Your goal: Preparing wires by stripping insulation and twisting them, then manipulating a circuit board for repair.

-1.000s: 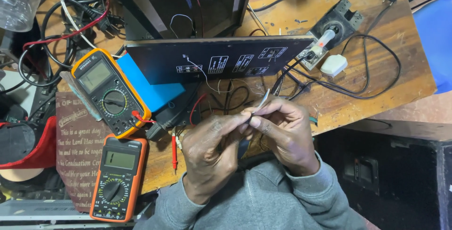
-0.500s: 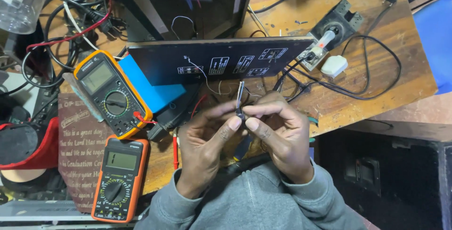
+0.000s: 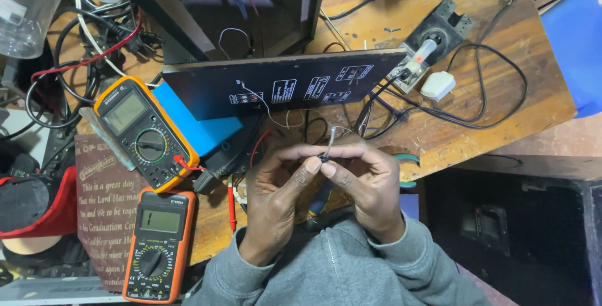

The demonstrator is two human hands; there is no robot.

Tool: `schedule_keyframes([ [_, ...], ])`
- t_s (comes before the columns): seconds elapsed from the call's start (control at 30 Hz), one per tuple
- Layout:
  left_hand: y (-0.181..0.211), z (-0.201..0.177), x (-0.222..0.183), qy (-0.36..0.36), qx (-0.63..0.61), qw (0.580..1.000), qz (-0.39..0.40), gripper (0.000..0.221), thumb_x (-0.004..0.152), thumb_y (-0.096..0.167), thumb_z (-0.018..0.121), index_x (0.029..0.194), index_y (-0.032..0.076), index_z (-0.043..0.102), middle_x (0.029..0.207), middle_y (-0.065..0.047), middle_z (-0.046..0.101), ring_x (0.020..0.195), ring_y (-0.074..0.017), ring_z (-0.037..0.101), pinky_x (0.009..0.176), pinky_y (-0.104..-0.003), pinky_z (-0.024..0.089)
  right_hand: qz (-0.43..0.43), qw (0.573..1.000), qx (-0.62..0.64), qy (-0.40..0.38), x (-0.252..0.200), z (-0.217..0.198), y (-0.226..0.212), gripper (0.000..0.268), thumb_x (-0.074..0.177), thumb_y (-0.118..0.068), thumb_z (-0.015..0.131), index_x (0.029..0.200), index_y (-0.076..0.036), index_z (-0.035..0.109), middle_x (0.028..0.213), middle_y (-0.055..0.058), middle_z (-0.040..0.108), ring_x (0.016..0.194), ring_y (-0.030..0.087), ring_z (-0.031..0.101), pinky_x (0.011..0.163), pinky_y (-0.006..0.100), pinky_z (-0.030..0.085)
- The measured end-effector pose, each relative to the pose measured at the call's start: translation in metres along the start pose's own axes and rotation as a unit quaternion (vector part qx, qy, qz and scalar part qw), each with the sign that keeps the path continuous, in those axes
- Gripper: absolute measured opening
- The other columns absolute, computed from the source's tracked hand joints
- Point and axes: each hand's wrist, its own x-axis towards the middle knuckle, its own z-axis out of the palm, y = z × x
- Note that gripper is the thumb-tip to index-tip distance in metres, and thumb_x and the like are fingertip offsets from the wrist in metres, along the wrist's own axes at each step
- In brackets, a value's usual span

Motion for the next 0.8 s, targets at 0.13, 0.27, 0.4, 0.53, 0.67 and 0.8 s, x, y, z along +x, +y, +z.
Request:
schedule_keyframes([
  [0.13,0.004,0.004,0.005,-0.028,0.044,0.999,0.011,0.013,0.094,0.016,0.072,0.105,0.01,0.076,0.105,-0.007,0.079,0.101,-0.0198,0.077,0.095,-0.032,0.063,0.036,0.992,0.117,0.036,-0.009,-0.01,0.025,0.01,0.091,-0.005,0.074,0.099,-0.003,0.069,0.091,0.012,0.073,0.083,0.017,0.07,0.077,0.03,0.058],
  [0.27,0.018,0.009,0.028,-0.018,0.264,0.947,0.18,0.019,0.095,0.003,0.07,0.114,0.004,0.074,0.102,-0.011,0.074,0.087,-0.0187,0.071,0.078,-0.029,0.059,0.078,0.975,0.192,0.078,0.0,-0.022,0.029,0.012,0.092,-0.004,0.068,0.098,-0.002,0.058,0.089,0.017,0.069,0.077,0.026,0.071,0.074,0.036,0.063],
  [0.4,0.045,0.019,0.072,-0.066,0.486,0.737,0.466,0.025,0.106,-0.004,0.052,0.115,0.002,0.074,0.119,-0.017,0.067,0.105,-0.035,0.06,0.095,-0.045,0.049,0.103,0.971,0.166,0.134,0.016,-0.025,0.017,0.017,0.091,-0.009,0.065,0.09,-0.007,0.048,0.062,0.014,0.06,0.052,0.024,0.059,0.052,0.034,0.052],
  [0.53,0.02,0.029,0.089,-0.041,0.548,0.716,0.431,0.017,0.089,0.011,0.084,0.102,0.012,0.073,0.109,-0.007,0.061,0.1,-0.0325,0.054,0.084,-0.046,0.041,0.118,0.966,0.141,0.18,0.021,-0.027,0.02,0.015,0.089,-0.008,0.066,0.088,-0.009,0.051,0.059,0.008,0.053,0.049,0.014,0.049,0.045,0.025,0.038],
  [0.67,0.004,0.038,0.089,0.017,0.58,0.682,0.444,0.016,0.098,0.034,0.077,0.096,0.018,0.073,0.121,-0.005,0.064,0.107,-0.0306,0.056,0.089,-0.045,0.032,0.153,0.958,0.106,0.218,0.018,-0.031,0.025,0.016,0.087,-0.007,0.067,0.084,-0.009,0.051,0.054,0.004,0.045,0.045,0.011,0.044,0.039,0.024,0.035],
  [0.8,-0.004,0.037,0.096,0.015,0.561,0.693,0.453,0.015,0.098,0.025,0.085,0.094,0.012,0.08,0.136,-0.011,0.063,0.129,-0.0321,0.055,0.113,-0.05,0.027,0.184,0.953,0.114,0.21,0.021,-0.032,0.024,0.015,0.088,-0.006,0.065,0.083,-0.009,0.051,0.056,0.004,0.046,0.046,0.011,0.045,0.039,0.025,0.034],
])
